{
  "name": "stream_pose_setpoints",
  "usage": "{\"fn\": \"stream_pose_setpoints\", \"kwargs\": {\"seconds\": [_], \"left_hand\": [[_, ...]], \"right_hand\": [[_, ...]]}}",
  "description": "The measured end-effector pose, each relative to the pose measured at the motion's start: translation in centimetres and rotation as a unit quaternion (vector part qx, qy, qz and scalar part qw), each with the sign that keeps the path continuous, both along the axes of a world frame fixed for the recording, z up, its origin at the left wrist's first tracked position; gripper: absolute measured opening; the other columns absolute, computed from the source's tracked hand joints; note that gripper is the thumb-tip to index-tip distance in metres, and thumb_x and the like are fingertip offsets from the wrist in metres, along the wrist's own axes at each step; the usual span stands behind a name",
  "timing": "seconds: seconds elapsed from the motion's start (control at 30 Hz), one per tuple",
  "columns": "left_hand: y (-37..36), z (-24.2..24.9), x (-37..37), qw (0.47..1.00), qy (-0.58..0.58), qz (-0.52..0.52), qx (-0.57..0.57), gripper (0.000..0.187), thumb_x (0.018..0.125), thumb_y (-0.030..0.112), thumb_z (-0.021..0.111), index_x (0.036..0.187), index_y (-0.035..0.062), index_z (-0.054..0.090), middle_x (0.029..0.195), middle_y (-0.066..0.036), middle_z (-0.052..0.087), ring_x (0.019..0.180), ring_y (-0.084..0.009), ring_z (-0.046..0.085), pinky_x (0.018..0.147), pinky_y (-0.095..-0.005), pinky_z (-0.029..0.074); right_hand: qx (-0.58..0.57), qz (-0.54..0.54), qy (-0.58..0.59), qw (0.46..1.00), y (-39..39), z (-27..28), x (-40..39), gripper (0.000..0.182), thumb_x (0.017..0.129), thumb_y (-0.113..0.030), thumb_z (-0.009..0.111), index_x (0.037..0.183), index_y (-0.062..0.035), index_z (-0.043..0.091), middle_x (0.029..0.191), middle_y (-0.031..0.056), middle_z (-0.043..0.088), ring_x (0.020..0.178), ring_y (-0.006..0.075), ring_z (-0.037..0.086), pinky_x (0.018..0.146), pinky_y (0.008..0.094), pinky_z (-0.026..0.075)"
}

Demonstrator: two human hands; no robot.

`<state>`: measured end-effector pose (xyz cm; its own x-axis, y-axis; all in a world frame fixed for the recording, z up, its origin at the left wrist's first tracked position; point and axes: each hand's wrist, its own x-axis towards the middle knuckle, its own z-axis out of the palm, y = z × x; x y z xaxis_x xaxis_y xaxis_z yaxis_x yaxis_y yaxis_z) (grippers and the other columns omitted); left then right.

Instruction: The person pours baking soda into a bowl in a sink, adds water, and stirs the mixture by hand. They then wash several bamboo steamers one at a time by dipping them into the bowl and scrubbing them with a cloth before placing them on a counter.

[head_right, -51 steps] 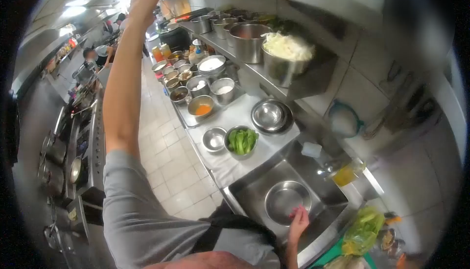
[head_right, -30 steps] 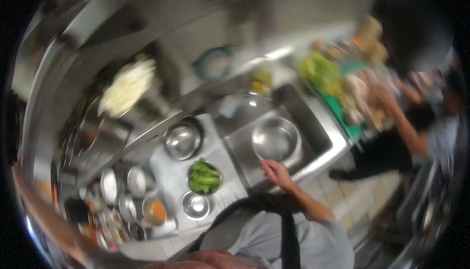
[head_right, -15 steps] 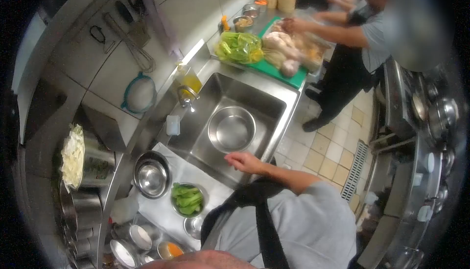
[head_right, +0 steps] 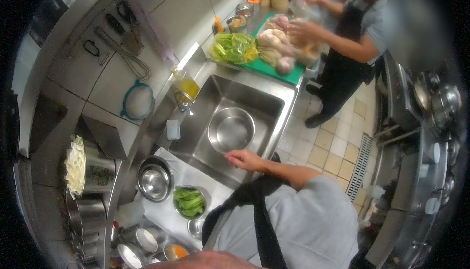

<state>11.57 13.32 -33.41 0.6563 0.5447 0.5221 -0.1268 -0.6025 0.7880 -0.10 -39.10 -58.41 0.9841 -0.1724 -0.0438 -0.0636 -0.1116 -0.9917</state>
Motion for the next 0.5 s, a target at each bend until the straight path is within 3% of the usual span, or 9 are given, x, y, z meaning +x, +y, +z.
{"fn": "stream_pose_setpoints", "kwargs": {"seconds": [0.5], "left_hand": [[-3.0, -1.7, -4.3, 0.997, -0.022, -0.049, -0.052, 0.075, 0.088, 0.048, 0.073, 0.145, 0.0160, 0.037, 0.145, -0.019, 0.046, 0.124, -0.0352, 0.057, 0.098, -0.0561, 0.051]], "right_hand": [[0.031, 0.037, -0.006, 0.999, -1.0, 2.3, 0.4, 0.031, 0.103, -0.021, 0.059, 0.128, -0.0032, 0.064, 0.101, 0.0070, 0.074, 0.084, 0.0138, 0.070, 0.072, 0.0290, 0.059]]}}
